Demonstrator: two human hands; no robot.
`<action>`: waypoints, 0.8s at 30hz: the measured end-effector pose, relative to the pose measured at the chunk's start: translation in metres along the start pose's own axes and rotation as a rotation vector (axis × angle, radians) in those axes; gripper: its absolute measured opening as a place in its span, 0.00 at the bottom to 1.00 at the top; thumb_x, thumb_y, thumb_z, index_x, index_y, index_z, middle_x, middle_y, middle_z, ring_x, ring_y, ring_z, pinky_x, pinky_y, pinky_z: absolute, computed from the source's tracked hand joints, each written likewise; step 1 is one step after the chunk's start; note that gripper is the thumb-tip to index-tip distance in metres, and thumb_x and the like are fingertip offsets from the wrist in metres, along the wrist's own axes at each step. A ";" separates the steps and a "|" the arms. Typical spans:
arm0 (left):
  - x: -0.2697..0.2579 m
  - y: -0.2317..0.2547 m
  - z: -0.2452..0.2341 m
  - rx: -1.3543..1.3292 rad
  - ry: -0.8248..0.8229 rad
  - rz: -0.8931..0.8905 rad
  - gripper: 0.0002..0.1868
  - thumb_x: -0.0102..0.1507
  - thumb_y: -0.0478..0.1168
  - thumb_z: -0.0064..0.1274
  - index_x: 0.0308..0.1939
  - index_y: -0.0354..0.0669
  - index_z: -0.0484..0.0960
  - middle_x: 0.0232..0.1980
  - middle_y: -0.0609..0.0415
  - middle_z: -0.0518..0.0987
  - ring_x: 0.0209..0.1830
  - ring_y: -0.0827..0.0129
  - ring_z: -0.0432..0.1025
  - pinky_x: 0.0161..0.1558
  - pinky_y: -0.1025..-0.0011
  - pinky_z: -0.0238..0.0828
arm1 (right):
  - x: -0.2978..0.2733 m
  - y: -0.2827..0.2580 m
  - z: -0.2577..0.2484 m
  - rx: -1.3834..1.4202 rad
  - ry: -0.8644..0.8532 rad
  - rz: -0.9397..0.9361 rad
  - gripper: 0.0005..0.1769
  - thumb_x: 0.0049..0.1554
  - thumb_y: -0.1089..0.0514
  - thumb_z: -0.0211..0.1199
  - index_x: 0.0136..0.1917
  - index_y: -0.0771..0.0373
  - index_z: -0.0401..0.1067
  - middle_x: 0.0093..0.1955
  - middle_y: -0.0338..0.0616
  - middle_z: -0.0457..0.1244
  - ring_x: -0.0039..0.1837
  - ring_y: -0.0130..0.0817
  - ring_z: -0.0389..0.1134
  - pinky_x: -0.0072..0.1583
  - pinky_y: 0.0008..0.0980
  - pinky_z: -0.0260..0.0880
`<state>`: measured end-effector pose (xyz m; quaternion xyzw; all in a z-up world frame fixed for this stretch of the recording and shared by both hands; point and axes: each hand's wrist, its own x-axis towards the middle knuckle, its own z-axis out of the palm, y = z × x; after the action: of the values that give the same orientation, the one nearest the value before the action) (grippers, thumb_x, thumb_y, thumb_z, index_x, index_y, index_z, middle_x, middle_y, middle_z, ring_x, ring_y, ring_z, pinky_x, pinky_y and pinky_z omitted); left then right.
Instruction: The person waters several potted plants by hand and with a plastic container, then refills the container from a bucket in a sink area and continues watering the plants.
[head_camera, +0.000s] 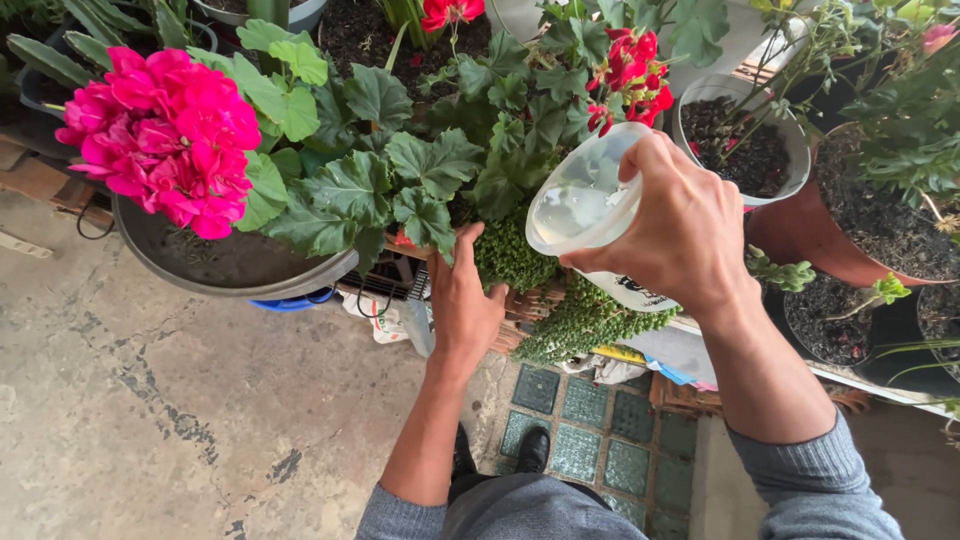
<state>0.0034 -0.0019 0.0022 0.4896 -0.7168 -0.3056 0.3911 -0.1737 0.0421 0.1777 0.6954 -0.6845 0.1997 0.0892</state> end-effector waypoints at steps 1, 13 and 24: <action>0.000 -0.001 0.002 0.000 -0.001 0.000 0.45 0.48 0.27 0.69 0.67 0.41 0.66 0.68 0.43 0.72 0.71 0.43 0.61 0.76 0.48 0.44 | -0.001 0.001 -0.001 0.000 -0.001 0.001 0.48 0.26 0.39 0.86 0.50 0.66 0.68 0.48 0.48 0.66 0.48 0.48 0.71 0.49 0.46 0.69; -0.010 0.002 -0.005 0.050 0.041 0.022 0.43 0.48 0.28 0.69 0.66 0.39 0.68 0.70 0.41 0.69 0.72 0.41 0.59 0.75 0.49 0.48 | -0.022 -0.003 -0.017 0.099 0.036 0.073 0.45 0.28 0.39 0.87 0.48 0.65 0.67 0.45 0.50 0.68 0.46 0.46 0.72 0.49 0.43 0.72; -0.008 0.019 -0.036 0.189 0.235 0.196 0.54 0.49 0.34 0.69 0.76 0.39 0.57 0.70 0.28 0.65 0.73 0.28 0.55 0.69 0.45 0.54 | -0.009 -0.036 -0.035 0.082 0.106 -0.104 0.48 0.30 0.37 0.88 0.52 0.66 0.68 0.48 0.53 0.69 0.47 0.47 0.72 0.49 0.42 0.72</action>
<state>0.0275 0.0101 0.0341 0.4841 -0.7360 -0.1380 0.4526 -0.1431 0.0655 0.2113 0.7216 -0.6331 0.2589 0.1069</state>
